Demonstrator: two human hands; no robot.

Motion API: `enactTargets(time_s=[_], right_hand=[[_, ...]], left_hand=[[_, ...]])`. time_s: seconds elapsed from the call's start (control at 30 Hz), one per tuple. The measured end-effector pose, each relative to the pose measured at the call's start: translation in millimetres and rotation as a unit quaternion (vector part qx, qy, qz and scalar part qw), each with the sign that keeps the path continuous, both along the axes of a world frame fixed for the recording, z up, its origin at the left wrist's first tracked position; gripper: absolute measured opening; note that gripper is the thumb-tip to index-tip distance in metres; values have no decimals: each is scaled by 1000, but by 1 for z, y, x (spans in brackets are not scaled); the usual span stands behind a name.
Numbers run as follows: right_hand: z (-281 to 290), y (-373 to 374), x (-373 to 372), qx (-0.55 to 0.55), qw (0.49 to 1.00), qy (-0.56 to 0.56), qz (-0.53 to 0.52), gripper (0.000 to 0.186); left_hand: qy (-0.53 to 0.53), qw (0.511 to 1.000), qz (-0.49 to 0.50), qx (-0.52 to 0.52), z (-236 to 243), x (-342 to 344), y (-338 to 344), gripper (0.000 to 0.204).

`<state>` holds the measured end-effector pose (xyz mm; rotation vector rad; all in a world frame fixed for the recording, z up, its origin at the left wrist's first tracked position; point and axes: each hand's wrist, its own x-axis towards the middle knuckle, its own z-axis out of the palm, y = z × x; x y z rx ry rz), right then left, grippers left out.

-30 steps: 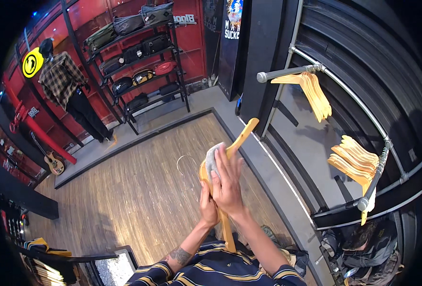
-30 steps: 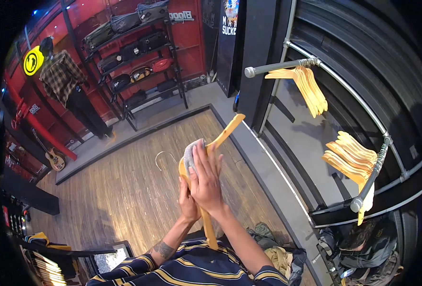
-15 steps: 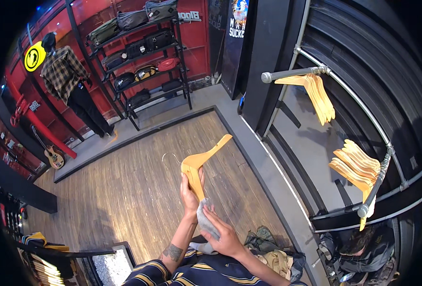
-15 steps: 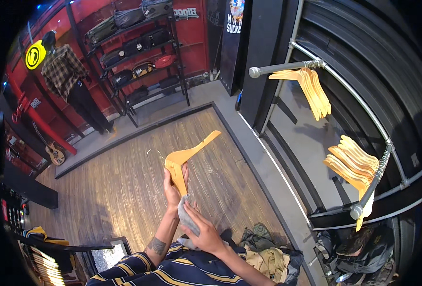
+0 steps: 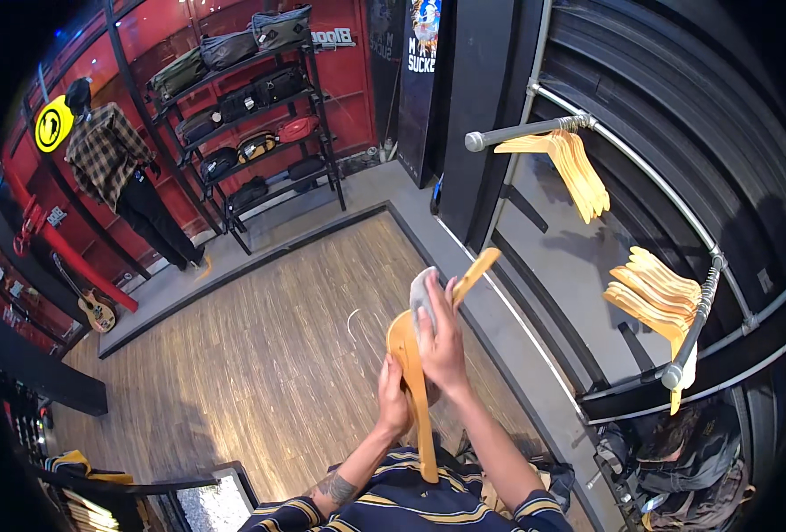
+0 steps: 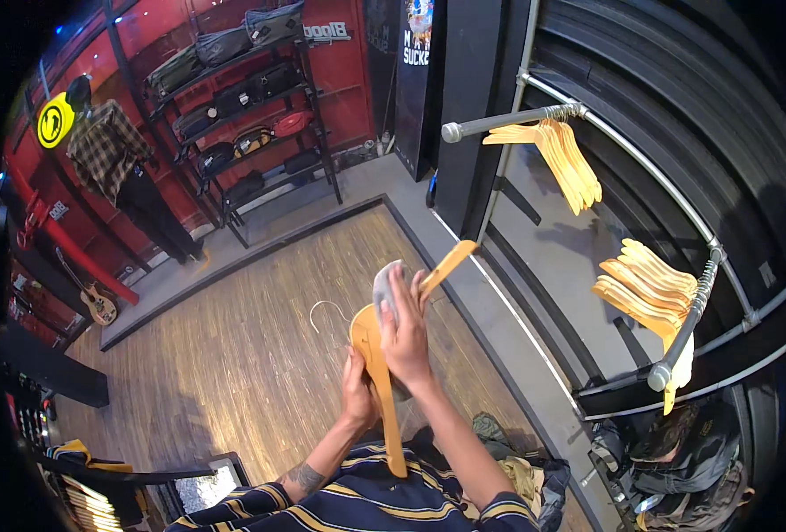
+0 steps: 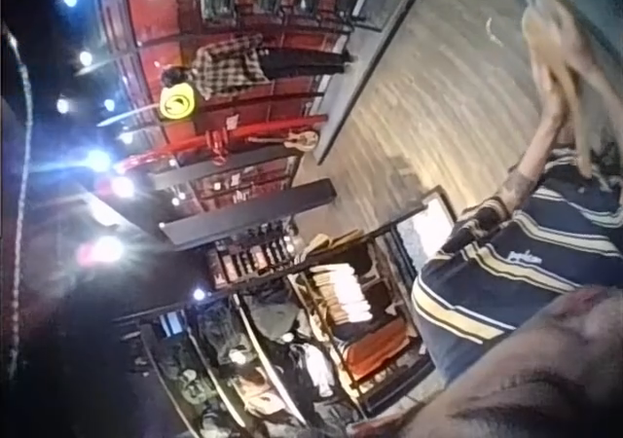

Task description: Wipe individual wooden clothes hangers using a cloth.

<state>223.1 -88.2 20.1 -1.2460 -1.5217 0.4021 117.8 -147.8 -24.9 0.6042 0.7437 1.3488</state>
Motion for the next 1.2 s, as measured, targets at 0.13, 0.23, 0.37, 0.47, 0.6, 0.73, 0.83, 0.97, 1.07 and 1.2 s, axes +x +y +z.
enactTargets(time_s=[0.13,0.23,0.37,0.47,0.6,0.73,0.83,0.97,1.07,1.2], right_hand=[[3,-10,-16,-28,998,45,23,50],[-1,-49,-36,-9,982,-71,176,47],[-11,-101,-30,-90,967,39,234,50],[-17,-152,-20,-69,954,-120,265,53],[-20,-146,-33,-60,985,-31,159,56],[-14,-98,-39,-31,997,28,63,50],[-7,-66,-20,-9,996,-69,49,49],[-6,-21,25,-3,990,-137,-45,49],[-25,7,88,6,991,-20,-136,47],[0,21,125,48,975,-46,-213,44]], left_hand=[[23,999,47,6,-4,-2,17,55],[-81,995,3,63,-5,-29,44,67],[-84,992,78,43,14,-46,69,63],[-54,983,164,56,19,-57,81,59],[-29,993,117,18,24,-47,63,56],[-127,985,-44,-105,10,-20,21,45],[29,999,-27,-16,-7,-9,3,45],[-12,999,-51,-4,-14,-22,3,47],[-69,995,-65,10,2,-35,6,51],[-31,993,-105,42,5,-51,14,56]])
